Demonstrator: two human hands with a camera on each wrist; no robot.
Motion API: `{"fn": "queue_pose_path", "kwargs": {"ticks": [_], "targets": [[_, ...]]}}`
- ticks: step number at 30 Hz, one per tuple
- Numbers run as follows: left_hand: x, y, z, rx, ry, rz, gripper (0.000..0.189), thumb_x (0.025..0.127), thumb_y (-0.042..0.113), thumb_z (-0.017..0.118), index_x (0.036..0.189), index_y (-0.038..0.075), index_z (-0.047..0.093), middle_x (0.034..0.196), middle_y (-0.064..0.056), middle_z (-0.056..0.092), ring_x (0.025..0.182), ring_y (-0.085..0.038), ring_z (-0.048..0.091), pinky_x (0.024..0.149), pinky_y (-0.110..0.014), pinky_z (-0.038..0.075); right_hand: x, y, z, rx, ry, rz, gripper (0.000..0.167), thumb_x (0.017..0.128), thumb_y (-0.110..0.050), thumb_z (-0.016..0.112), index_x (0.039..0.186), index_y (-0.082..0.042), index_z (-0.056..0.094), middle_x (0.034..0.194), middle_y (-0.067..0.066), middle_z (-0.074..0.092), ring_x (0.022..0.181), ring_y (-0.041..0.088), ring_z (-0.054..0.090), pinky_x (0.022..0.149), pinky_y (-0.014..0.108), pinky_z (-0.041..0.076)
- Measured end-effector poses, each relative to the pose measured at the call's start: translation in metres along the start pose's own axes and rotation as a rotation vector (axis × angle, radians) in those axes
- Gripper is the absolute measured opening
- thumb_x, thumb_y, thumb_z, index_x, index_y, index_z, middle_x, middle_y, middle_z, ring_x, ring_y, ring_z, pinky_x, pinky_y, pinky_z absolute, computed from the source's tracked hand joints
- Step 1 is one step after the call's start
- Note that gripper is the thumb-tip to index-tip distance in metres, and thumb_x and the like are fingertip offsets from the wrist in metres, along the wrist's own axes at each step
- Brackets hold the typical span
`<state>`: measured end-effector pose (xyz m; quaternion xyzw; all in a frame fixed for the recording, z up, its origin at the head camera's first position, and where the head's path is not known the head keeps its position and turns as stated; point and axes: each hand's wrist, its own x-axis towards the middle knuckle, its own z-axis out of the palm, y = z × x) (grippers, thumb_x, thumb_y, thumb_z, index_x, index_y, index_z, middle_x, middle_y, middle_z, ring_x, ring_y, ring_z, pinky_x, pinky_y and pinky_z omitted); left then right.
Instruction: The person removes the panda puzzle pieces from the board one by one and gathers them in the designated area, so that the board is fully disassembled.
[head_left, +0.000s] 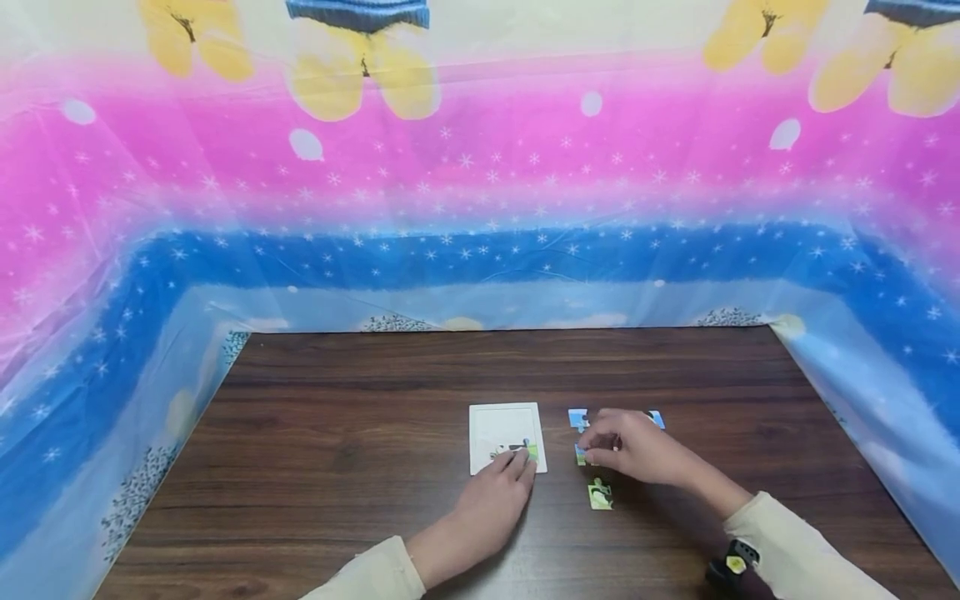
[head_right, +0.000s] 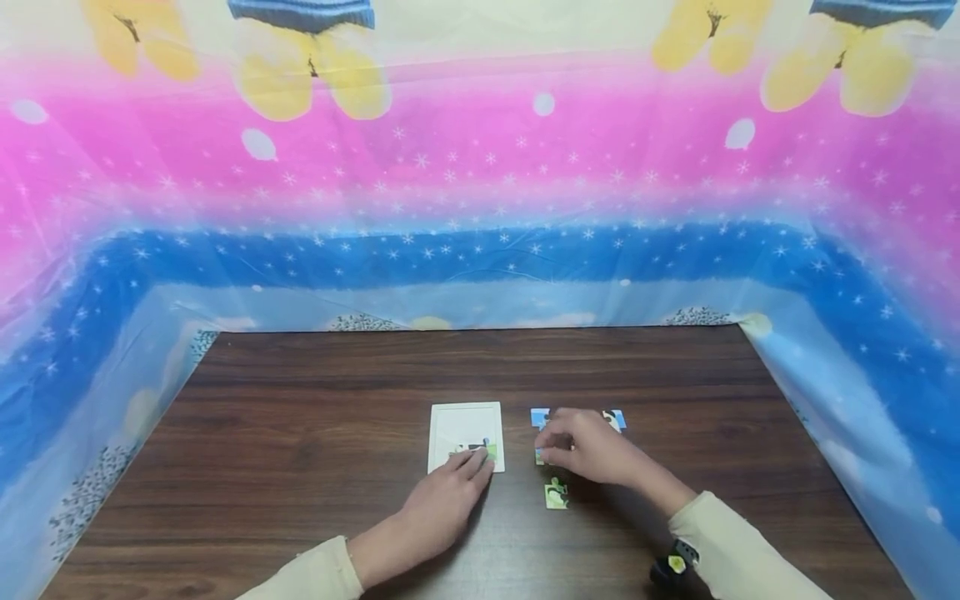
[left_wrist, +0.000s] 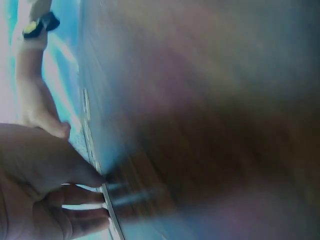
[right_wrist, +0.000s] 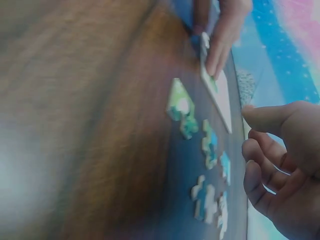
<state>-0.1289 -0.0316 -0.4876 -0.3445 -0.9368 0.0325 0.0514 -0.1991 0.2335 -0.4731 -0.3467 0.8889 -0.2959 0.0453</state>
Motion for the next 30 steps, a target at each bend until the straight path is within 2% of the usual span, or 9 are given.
{"fn": "queue_pose_path", "kwargs": {"ticks": [2,4,6,9,13,15,20,25,30], "targets": [[-0.001,0.004,-0.001,-0.022,-0.028,-0.006,0.047,0.097,0.016,0.06,0.141,-0.001,0.059,0.147,-0.018,0.056,0.137,-0.029,0.052,0.112,-0.037,0.044,0.009,-0.001,-0.001,0.018,0.006,-0.004,0.01,0.094,-0.016,0.075,0.104,-0.017,0.079,0.095,-0.014,0.067,0.077,0.001,0.059,0.067,0.026,0.054],[-0.001,0.008,-0.002,-0.04,-0.054,-0.014,0.051,0.098,0.021,0.057,0.142,-0.004,0.056,0.149,-0.023,0.052,0.138,-0.031,0.049,0.111,-0.038,0.044,0.019,-0.002,-0.001,0.019,0.004,-0.004,0.01,0.095,-0.018,0.074,0.104,-0.017,0.079,0.095,-0.014,0.066,0.077,0.002,0.059,0.068,0.025,0.054],[0.001,0.012,-0.003,-0.06,-0.069,-0.027,0.052,0.098,0.022,0.055,0.141,-0.008,0.055,0.149,-0.026,0.05,0.137,-0.033,0.048,0.11,-0.038,0.045,0.029,-0.005,0.001,0.018,-0.002,-0.01,0.011,0.096,-0.019,0.074,0.105,-0.017,0.079,0.096,-0.013,0.067,0.078,0.002,0.06,0.069,0.025,0.054],[0.005,0.018,-0.005,-0.031,-0.084,-0.035,0.053,0.096,0.023,0.057,0.136,-0.012,0.056,0.146,-0.028,0.048,0.129,-0.033,0.048,0.105,-0.034,0.047,0.046,-0.009,0.006,0.006,-0.02,-0.019,0.011,0.096,-0.018,0.073,0.106,-0.017,0.078,0.098,-0.012,0.067,0.08,0.002,0.06,0.07,0.025,0.053],[0.008,0.021,-0.006,0.016,-0.071,-0.025,0.052,0.092,0.026,0.06,0.127,-0.013,0.061,0.141,-0.028,0.053,0.119,-0.03,0.05,0.098,-0.03,0.048,0.066,-0.016,0.014,0.0,-0.054,-0.028,0.012,0.096,-0.017,0.073,0.106,-0.014,0.078,0.096,-0.011,0.067,0.078,0.002,0.059,0.069,0.025,0.054],[0.007,0.022,-0.006,-0.019,-0.066,-0.028,0.053,0.092,0.025,0.061,0.129,-0.012,0.06,0.14,-0.028,0.053,0.121,-0.031,0.051,0.1,-0.031,0.048,0.074,-0.019,0.019,0.0,-0.074,-0.04,0.011,0.096,-0.017,0.073,0.105,-0.014,0.079,0.095,-0.011,0.068,0.077,0.002,0.059,0.069,0.025,0.054],[0.005,0.025,-0.006,-0.096,-0.106,-0.045,0.065,0.094,0.028,0.058,0.145,-0.01,0.046,0.147,-0.029,0.049,0.138,-0.036,0.047,0.111,-0.034,0.044,0.093,-0.023,0.026,0.019,-0.148,-0.098,0.012,0.096,-0.015,0.073,0.105,-0.014,0.08,0.098,-0.01,0.072,0.083,0.001,0.064,0.075,0.025,0.056],[0.003,0.03,-0.008,-0.019,-0.168,-0.07,0.068,0.098,0.036,0.051,0.148,-0.008,0.044,0.153,-0.025,0.046,0.145,-0.032,0.04,0.115,-0.034,0.038,0.11,-0.027,0.03,0.072,-0.253,-0.163,0.014,0.097,-0.013,0.071,0.107,-0.014,0.081,0.102,-0.007,0.075,0.086,0.002,0.066,0.078,0.024,0.056],[0.002,0.034,-0.004,-0.001,-0.172,-0.104,0.068,0.098,0.036,0.048,0.15,-0.007,0.042,0.156,-0.023,0.042,0.146,-0.032,0.039,0.115,-0.034,0.037,0.123,-0.03,0.035,0.087,-0.357,-0.217,0.016,0.099,-0.012,0.069,0.109,-0.013,0.08,0.102,-0.007,0.074,0.09,0.0,0.065,0.082,0.022,0.055]]}}
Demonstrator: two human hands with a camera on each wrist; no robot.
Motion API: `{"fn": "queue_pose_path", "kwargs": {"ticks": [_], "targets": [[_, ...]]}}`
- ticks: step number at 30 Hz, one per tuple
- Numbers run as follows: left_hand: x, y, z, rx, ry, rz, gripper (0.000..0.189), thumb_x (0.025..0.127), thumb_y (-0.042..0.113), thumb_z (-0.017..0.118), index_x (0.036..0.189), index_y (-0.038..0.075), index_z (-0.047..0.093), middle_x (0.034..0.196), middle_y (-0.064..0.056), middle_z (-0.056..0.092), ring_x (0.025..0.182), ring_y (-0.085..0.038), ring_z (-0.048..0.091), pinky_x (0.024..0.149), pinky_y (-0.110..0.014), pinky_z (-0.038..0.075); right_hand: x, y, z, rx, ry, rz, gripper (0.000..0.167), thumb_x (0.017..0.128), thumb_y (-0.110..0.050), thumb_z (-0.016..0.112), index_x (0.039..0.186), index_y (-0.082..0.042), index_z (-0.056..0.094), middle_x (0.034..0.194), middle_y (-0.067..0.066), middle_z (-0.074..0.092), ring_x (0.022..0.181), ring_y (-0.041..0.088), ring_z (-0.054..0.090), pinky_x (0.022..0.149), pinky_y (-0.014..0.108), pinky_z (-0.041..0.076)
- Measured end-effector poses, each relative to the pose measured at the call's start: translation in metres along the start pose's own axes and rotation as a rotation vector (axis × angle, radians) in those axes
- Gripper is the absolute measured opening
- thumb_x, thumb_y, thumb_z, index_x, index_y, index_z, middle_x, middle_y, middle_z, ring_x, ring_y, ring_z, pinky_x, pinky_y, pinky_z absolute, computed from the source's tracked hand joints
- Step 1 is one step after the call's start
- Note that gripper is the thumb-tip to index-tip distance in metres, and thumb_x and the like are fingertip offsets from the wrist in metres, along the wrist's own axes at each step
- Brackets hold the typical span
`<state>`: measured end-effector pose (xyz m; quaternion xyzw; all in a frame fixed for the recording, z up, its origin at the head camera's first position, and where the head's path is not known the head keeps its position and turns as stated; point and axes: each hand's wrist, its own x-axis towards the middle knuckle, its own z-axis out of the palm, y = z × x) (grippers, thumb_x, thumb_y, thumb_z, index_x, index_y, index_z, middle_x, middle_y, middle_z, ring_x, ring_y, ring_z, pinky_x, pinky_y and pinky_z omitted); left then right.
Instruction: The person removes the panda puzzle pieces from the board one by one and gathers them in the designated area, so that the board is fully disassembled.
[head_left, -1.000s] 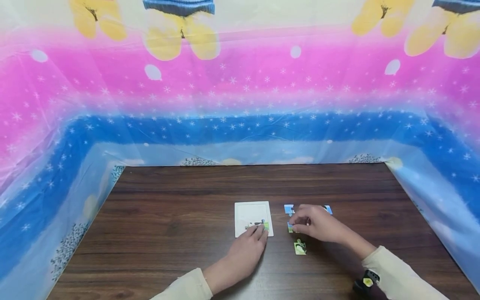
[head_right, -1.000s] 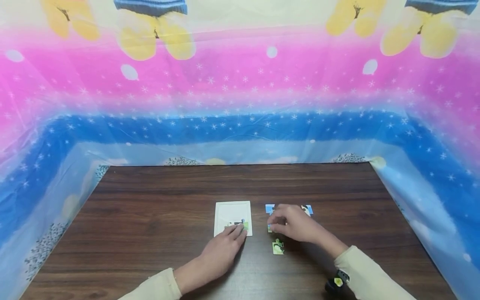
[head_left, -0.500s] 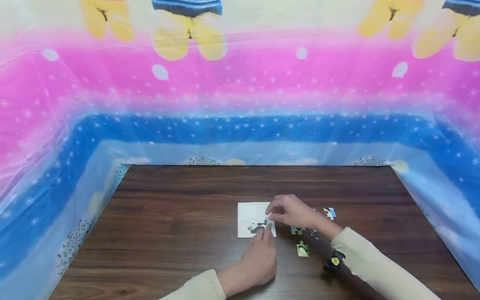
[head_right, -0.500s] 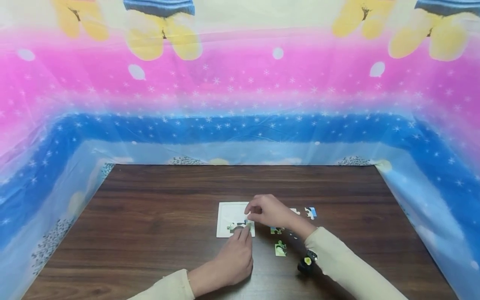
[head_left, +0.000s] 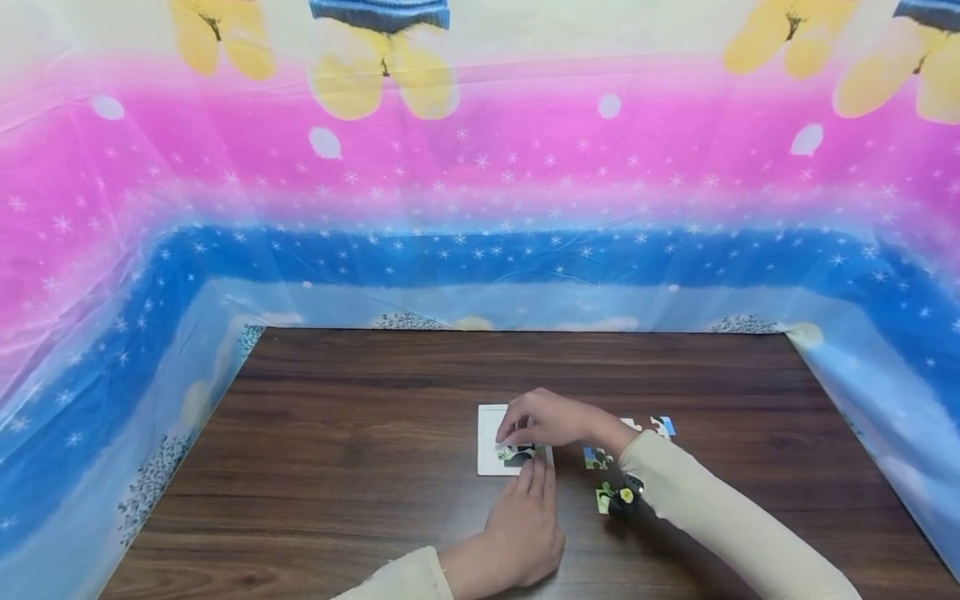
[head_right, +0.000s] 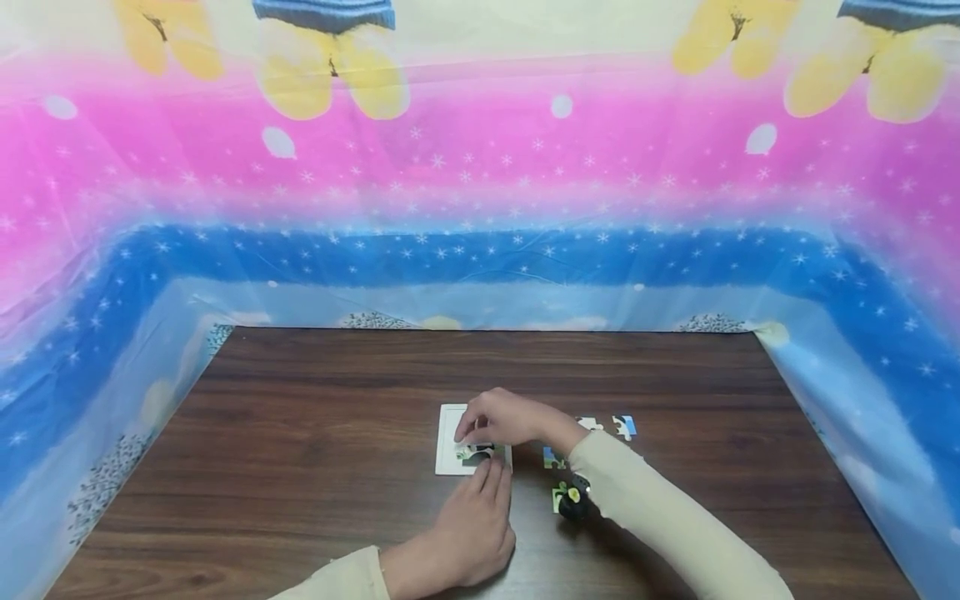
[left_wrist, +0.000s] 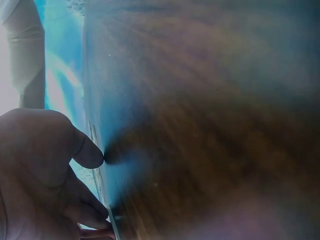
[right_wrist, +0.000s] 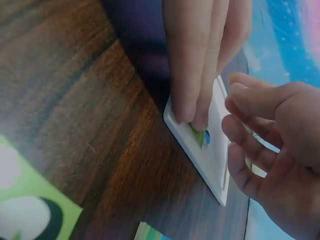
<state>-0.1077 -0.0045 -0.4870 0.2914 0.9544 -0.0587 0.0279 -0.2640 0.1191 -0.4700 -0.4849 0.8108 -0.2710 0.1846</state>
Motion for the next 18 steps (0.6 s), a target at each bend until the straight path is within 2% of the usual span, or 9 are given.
{"fn": "queue_pose_path", "kwargs": {"ticks": [8,18], "targets": [[-0.0014,-0.0015,0.0014,-0.065,-0.019,0.018,0.066,0.099,0.033,0.046,0.15,-0.008,0.041,0.158,-0.024,0.04,0.149,-0.032,0.035,0.119,-0.035,0.033,0.0086,0.0022,0.0045,-0.065,-0.07,0.001,0.016,0.099,-0.013,0.068,0.106,-0.017,0.081,0.094,-0.012,0.066,0.084,-0.001,0.059,0.077,0.02,0.052],[-0.0023,-0.0028,-0.002,-0.005,-0.015,0.022,0.066,0.099,0.035,0.047,0.15,-0.007,0.042,0.157,-0.023,0.042,0.148,-0.03,0.036,0.121,-0.034,0.029,0.008,0.001,0.0011,-0.081,-0.1,0.031,0.014,0.097,-0.014,0.068,0.103,-0.021,0.079,0.098,-0.013,0.064,0.084,0.002,0.057,0.076,0.023,0.051]]}}
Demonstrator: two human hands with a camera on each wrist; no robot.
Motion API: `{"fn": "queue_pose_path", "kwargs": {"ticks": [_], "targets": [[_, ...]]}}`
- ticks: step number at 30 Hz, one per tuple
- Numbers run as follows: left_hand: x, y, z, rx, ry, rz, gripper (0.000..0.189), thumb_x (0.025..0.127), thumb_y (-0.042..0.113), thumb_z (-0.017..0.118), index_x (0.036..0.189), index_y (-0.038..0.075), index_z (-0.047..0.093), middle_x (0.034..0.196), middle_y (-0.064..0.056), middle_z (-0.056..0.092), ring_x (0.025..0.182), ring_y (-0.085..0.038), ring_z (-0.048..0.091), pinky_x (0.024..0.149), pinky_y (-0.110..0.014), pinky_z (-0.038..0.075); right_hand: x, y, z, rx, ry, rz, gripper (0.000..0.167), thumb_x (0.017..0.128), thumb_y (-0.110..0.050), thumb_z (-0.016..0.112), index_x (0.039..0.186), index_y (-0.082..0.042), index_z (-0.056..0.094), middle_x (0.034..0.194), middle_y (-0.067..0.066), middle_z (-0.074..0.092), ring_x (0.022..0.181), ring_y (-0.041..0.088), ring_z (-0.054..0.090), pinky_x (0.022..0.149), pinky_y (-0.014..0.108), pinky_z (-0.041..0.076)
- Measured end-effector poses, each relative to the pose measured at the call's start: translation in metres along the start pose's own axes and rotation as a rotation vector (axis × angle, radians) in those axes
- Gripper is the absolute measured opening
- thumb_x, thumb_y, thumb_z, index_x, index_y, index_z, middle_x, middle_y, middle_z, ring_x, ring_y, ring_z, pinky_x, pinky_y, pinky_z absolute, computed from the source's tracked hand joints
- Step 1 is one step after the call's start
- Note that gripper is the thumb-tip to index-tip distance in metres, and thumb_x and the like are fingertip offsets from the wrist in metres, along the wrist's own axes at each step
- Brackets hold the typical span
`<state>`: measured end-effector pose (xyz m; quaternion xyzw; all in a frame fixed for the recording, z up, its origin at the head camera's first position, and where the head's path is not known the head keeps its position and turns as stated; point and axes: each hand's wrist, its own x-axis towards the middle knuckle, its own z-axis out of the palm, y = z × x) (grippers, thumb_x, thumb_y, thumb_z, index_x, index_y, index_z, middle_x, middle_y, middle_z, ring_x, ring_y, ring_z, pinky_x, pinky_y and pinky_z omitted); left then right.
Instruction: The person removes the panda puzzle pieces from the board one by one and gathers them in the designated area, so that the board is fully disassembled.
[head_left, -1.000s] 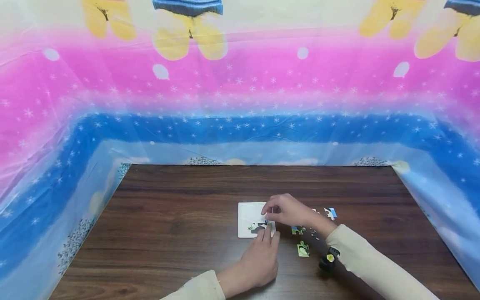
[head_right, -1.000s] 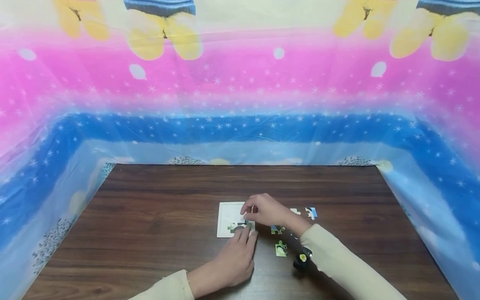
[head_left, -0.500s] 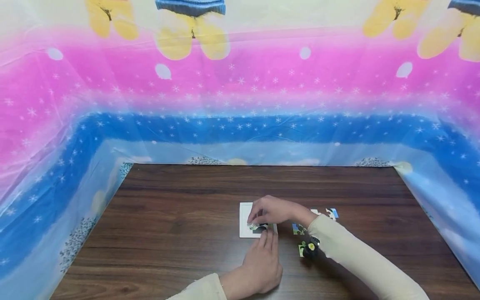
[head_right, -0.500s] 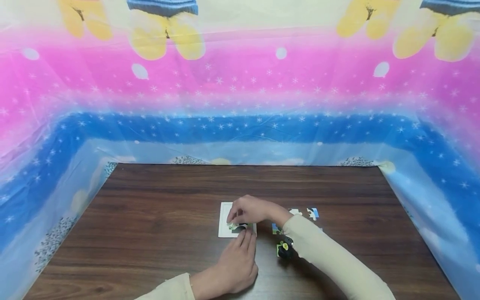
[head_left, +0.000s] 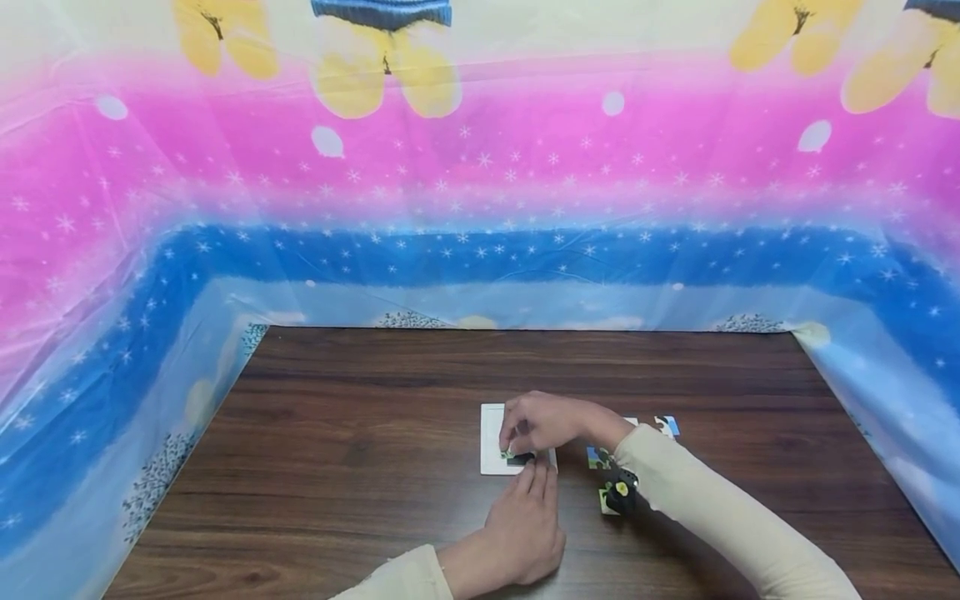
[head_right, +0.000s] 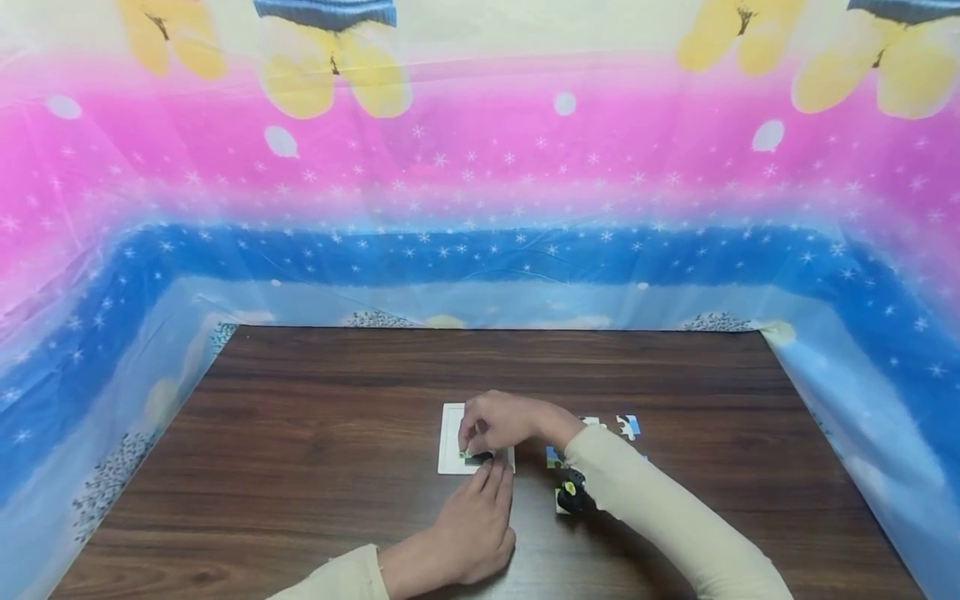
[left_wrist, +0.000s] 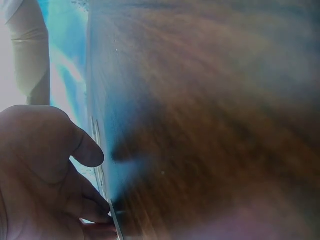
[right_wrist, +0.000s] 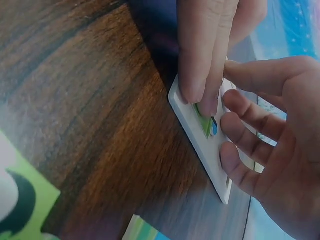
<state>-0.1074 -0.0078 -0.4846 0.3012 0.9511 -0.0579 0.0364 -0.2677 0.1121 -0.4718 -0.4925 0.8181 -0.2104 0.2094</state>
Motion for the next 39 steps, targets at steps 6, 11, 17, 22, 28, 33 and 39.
{"fn": "queue_pose_path", "kwargs": {"ticks": [6,11,17,22,28,33,39], "targets": [[0.001,0.001,0.001,0.016,0.037,-0.022,0.067,0.098,0.037,0.05,0.15,-0.005,0.044,0.155,-0.018,0.045,0.142,-0.027,0.041,0.114,-0.034,0.035,0.001,0.0,-0.001,0.046,0.003,-0.009,0.013,0.096,-0.009,0.068,0.097,-0.021,0.074,0.095,-0.012,0.066,0.083,0.003,0.061,0.076,0.024,0.053],[0.0,0.002,0.002,0.015,0.042,-0.011,0.068,0.097,0.037,0.051,0.15,-0.006,0.043,0.154,-0.018,0.046,0.14,-0.026,0.041,0.11,-0.032,0.037,0.0,0.002,-0.001,0.115,0.002,-0.002,0.014,0.098,-0.007,0.068,0.102,-0.019,0.075,0.089,-0.013,0.068,0.081,0.002,0.063,0.075,0.023,0.054],[0.001,0.001,0.003,0.01,0.056,0.007,0.067,0.097,0.036,0.051,0.149,-0.006,0.043,0.153,-0.019,0.047,0.139,-0.027,0.043,0.108,-0.033,0.039,-0.002,0.007,-0.003,0.14,0.001,-0.015,0.015,0.099,-0.009,0.067,0.101,-0.02,0.077,0.093,-0.014,0.069,0.086,0.001,0.064,0.081,0.024,0.054],[0.002,-0.001,0.003,-0.035,0.024,0.009,0.067,0.097,0.034,0.049,0.151,-0.005,0.042,0.157,-0.02,0.043,0.143,-0.029,0.04,0.113,-0.037,0.037,-0.004,0.006,-0.007,0.19,-0.004,-0.027,0.014,0.101,-0.012,0.064,0.096,-0.021,0.073,0.091,-0.013,0.069,0.087,0.003,0.066,0.083,0.026,0.055],[0.001,-0.003,0.003,-0.106,0.008,0.0,0.067,0.097,0.033,0.049,0.153,-0.004,0.04,0.161,-0.02,0.037,0.149,-0.03,0.033,0.12,-0.041,0.032,-0.009,0.004,-0.013,0.17,0.064,0.005,0.013,0.103,-0.013,0.062,0.103,-0.02,0.073,0.096,-0.013,0.069,0.089,0.003,0.065,0.083,0.027,0.055],[-0.001,-0.008,0.005,-0.129,0.007,0.023,0.067,0.098,0.031,0.049,0.154,-0.004,0.039,0.163,-0.021,0.032,0.153,-0.031,0.028,0.121,-0.042,0.031,-0.021,0.002,-0.02,0.126,0.159,0.023,0.014,0.103,-0.014,0.062,0.108,-0.014,0.075,0.1,-0.011,0.071,0.091,0.004,0.065,0.084,0.028,0.056],[-0.002,-0.018,0.008,-0.144,0.041,0.058,0.063,0.099,0.029,0.047,0.152,-0.004,0.043,0.162,-0.022,0.034,0.151,-0.032,0.033,0.119,-0.042,0.034,-0.049,-0.002,-0.026,0.112,0.221,0.092,0.014,0.102,-0.017,0.065,0.108,-0.016,0.077,0.102,-0.013,0.073,0.092,0.003,0.067,0.082,0.028,0.057]]}}
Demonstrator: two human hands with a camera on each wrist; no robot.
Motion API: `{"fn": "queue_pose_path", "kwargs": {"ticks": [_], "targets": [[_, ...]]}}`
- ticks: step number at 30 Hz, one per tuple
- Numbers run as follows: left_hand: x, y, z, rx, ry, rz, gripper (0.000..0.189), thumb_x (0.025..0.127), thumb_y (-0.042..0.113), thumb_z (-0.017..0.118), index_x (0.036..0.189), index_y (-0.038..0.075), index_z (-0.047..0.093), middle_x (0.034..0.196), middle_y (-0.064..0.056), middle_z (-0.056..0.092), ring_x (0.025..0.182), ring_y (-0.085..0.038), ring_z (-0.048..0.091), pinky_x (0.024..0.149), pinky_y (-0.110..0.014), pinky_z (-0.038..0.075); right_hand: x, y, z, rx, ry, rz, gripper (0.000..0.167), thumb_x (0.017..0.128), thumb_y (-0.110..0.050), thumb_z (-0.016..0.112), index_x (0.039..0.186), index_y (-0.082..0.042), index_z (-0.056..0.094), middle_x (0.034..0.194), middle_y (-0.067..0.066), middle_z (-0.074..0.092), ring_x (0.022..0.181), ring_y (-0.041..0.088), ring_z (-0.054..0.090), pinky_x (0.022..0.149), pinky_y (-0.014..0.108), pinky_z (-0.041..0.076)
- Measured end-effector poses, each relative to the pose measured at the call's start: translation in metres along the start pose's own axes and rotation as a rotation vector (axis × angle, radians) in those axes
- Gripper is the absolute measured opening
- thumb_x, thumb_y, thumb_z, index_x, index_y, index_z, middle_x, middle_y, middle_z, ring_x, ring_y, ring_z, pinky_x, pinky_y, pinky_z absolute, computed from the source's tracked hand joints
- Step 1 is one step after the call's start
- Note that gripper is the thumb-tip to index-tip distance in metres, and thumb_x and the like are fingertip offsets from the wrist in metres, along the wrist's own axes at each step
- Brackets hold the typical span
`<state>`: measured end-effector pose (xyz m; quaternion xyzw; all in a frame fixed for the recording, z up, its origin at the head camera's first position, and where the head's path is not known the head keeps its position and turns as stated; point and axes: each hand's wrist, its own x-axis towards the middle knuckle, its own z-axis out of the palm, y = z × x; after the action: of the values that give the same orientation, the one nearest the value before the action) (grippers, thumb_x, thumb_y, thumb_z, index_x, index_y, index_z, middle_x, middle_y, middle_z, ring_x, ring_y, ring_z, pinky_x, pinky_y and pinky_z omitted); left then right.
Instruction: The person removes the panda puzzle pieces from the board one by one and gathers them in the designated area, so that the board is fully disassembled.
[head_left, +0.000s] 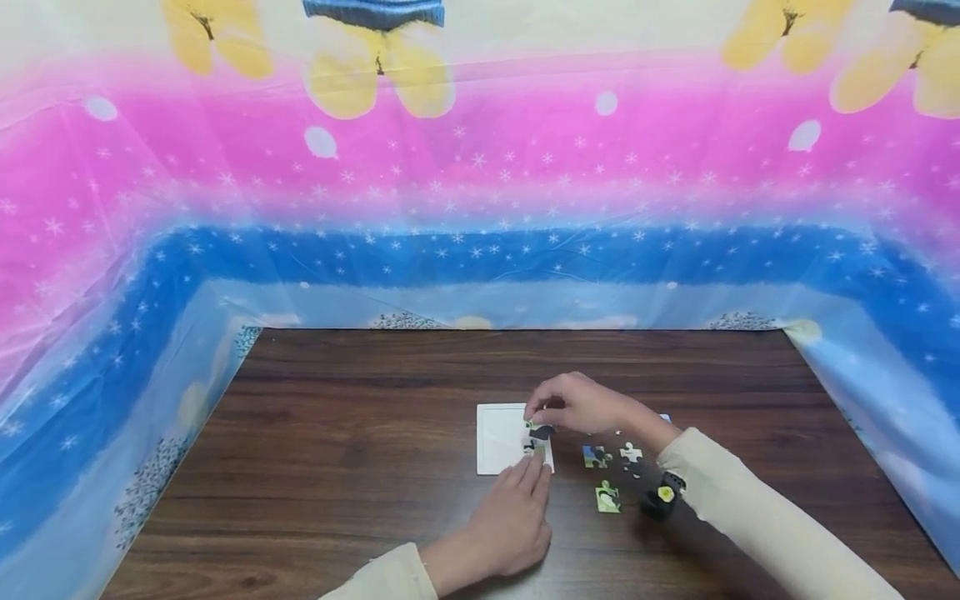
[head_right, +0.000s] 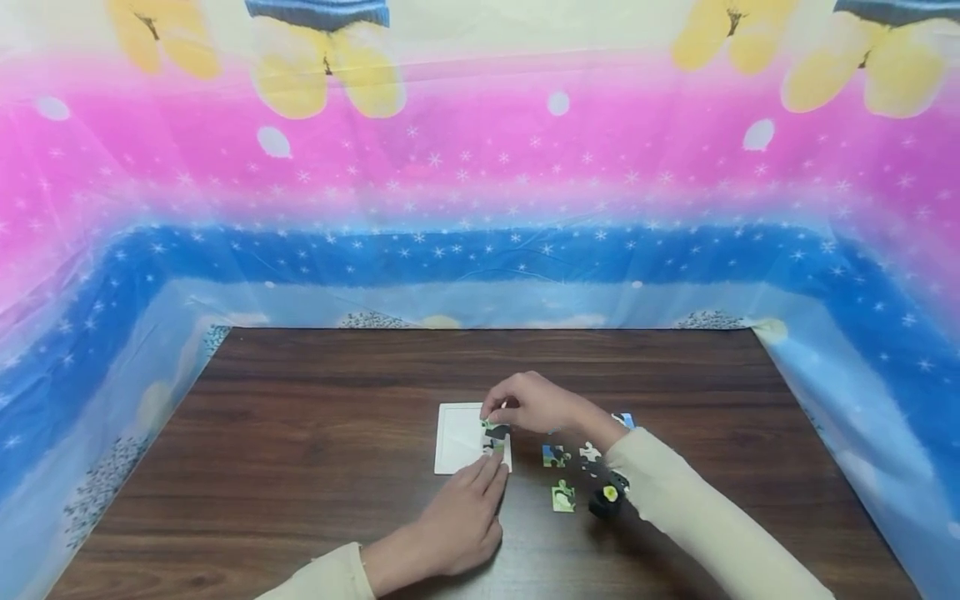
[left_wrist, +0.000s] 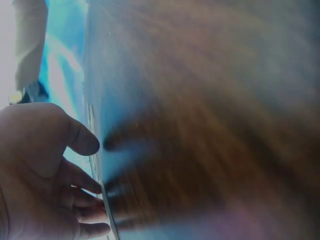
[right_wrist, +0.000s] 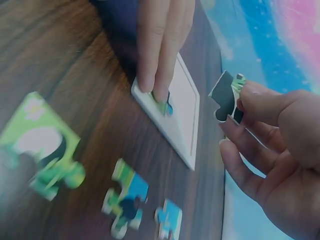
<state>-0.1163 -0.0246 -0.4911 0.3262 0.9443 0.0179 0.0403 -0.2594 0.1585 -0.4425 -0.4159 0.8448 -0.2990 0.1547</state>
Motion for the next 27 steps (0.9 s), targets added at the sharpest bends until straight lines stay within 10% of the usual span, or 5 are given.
{"fn": "queue_pose_path", "kwargs": {"ticks": [11,27], "targets": [[-0.003,-0.009,-0.002,-0.078,0.063,-0.018,0.059,0.097,0.027,0.049,0.152,0.005,0.048,0.16,-0.01,0.042,0.143,-0.029,0.043,0.116,-0.043,0.036,-0.068,0.01,-0.01,0.024,0.083,0.098,0.011,0.099,-0.024,0.069,0.107,-0.021,0.077,0.105,-0.009,0.075,0.085,0.005,0.067,0.077,0.029,0.057],[-0.002,-0.012,-0.003,-0.142,-0.007,-0.012,0.058,0.101,0.028,0.048,0.154,0.004,0.044,0.165,-0.01,0.035,0.147,-0.029,0.037,0.118,-0.046,0.035,-0.141,0.033,0.005,0.006,0.097,0.13,0.01,0.095,-0.028,0.072,0.102,-0.026,0.079,0.101,-0.017,0.073,0.092,0.002,0.067,0.075,0.027,0.057]]}}
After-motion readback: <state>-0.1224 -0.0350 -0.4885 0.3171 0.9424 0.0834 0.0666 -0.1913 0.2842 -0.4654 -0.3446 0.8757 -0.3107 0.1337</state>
